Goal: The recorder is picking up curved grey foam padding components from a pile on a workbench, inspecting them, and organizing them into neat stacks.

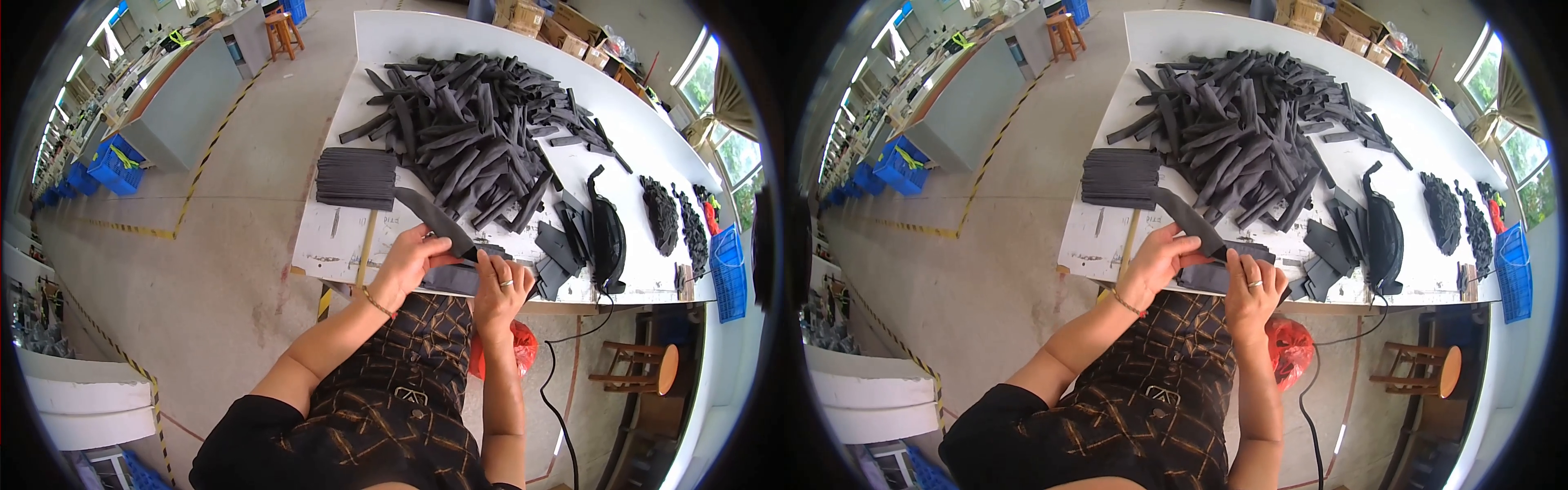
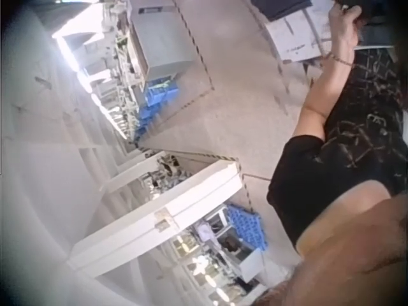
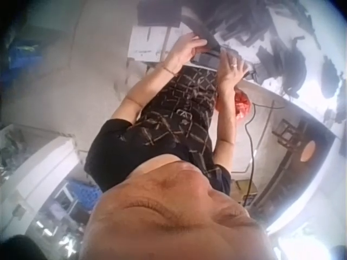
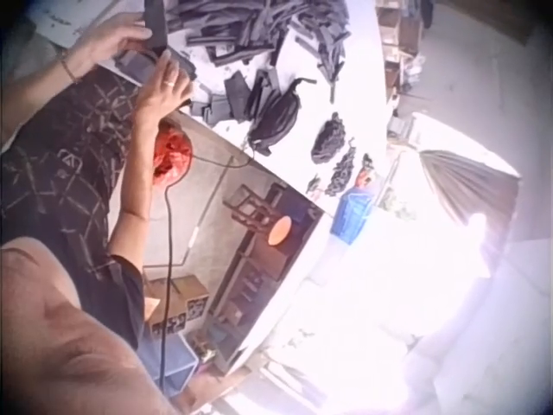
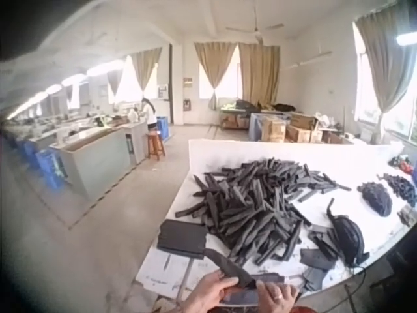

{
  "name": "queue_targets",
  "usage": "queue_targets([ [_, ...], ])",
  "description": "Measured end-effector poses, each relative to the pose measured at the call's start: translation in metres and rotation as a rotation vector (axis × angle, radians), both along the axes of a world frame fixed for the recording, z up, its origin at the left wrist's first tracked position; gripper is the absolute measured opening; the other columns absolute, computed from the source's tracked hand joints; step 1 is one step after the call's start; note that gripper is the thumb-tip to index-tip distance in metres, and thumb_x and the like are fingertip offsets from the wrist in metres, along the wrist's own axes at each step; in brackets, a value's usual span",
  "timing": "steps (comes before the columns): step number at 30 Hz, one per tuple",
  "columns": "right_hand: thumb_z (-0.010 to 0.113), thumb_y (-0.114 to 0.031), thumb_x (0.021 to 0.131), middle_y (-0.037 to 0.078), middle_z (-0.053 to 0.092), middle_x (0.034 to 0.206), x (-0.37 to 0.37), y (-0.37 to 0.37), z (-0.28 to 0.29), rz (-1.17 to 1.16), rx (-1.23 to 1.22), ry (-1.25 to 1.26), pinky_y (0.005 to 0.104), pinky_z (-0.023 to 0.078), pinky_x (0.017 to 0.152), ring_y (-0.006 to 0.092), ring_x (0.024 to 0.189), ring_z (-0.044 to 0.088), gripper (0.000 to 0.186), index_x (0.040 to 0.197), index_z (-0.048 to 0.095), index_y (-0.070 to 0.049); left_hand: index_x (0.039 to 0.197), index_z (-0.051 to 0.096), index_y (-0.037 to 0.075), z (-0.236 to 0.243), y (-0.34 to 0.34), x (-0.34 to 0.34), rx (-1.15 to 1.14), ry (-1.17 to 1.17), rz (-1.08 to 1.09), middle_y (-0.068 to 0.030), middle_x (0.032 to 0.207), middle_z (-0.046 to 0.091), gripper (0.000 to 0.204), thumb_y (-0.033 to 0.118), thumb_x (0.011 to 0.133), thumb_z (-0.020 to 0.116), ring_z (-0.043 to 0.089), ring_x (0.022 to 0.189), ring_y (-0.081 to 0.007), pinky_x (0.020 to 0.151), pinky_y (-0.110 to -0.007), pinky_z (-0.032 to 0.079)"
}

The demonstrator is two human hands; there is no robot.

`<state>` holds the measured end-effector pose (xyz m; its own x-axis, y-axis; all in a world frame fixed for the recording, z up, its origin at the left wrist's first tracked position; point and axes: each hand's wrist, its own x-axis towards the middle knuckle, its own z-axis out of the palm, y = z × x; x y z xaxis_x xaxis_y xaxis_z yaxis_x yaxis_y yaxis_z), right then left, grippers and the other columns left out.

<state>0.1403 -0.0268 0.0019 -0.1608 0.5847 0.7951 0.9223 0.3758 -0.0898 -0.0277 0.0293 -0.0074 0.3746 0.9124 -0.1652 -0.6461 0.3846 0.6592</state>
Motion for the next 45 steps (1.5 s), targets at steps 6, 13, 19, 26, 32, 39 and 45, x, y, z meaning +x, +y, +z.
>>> queue_targets([
  [6,0.074,-0.009,0.074,0.004,0.061,0.1,-0.018,-0.006,-0.008,-0.089,-0.049,0.113,0.0384,0.039,0.085,0.0233,0.091,0.056,0.044,0.117,0.064,-0.008,0.127,0.045,-0.003,0.001,-0.025,0.017,0.271,0.12,0.209,-0.0155,0.105,0.065,0.043,-0.004,0.086,0.06,0.064,0.099,-0.0227,0.089,-0.037,0.054],
  [13,0.075,-0.009,0.072,0.015,0.057,0.108,-0.038,-0.023,-0.005,0.033,-0.285,0.269,0.0437,0.041,0.084,0.0333,0.096,0.055,0.05,0.116,0.053,-0.004,0.117,0.058,0.001,-0.004,-0.014,0.015,0.156,-0.274,0.092,-0.0171,0.107,0.067,0.025,0.015,0.097,0.055,0.063,0.107,-0.0275,0.097,-0.038,0.047],
  [19,0.071,0.002,0.075,0.019,0.057,0.103,-0.026,-0.018,0.009,0.206,-0.363,0.199,0.0454,0.046,0.08,0.0382,0.093,0.055,0.034,0.102,0.051,-0.002,0.113,0.058,0.001,-0.005,-0.031,0.035,0.138,-0.314,0.047,-0.0201,0.114,0.065,0.022,0.016,0.096,0.056,0.062,0.108,-0.025,0.097,-0.037,0.048],
  [26,0.069,0.004,0.076,0.018,0.057,0.1,-0.02,-0.02,0.007,0.318,-0.464,0.275,0.0434,0.049,0.067,0.0373,0.082,0.059,0.028,0.098,0.051,0.0,0.114,0.059,0.002,0.0,-0.019,0.013,0.081,-0.272,0.059,-0.0185,0.118,0.063,0.026,0.021,0.099,0.052,0.059,0.115,-0.0247,0.098,-0.037,0.046],
  [32,0.064,0.004,0.081,0.017,0.058,0.094,-0.017,-0.009,0.002,0.354,-0.402,0.256,0.0422,0.049,0.062,0.0363,0.074,0.06,0.018,0.095,0.054,0.0,0.117,0.057,0.0,-0.008,-0.03,0.031,0.057,-0.308,0.019,-0.0202,0.122,0.061,0.029,0.022,0.098,0.053,0.055,0.12,-0.0298,0.102,-0.04,0.044],
  [39,0.064,0.004,0.08,0.016,0.059,0.096,-0.009,-0.022,0.021,0.335,-0.356,0.219,0.0409,0.05,0.065,0.0357,0.077,0.06,0.016,0.093,0.056,-0.002,0.114,0.058,0.001,0.016,-0.021,0.014,0.218,-0.281,0.158,-0.0141,0.1,0.068,0.03,0.026,0.098,0.054,0.064,0.105,-0.0301,0.096,-0.042,0.048],
  [45,0.064,0.005,0.081,0.016,0.06,0.096,-0.013,-0.028,0.021,0.348,-0.299,0.265,0.0396,0.05,0.064,0.0343,0.077,0.061,0.016,0.093,0.057,-0.003,0.108,0.059,0.003,0.023,-0.033,0.019,0.235,-0.289,0.144,-0.0106,0.091,0.069,0.027,0.027,0.099,0.052,0.063,0.107,-0.0318,0.099,-0.043,0.045],
])
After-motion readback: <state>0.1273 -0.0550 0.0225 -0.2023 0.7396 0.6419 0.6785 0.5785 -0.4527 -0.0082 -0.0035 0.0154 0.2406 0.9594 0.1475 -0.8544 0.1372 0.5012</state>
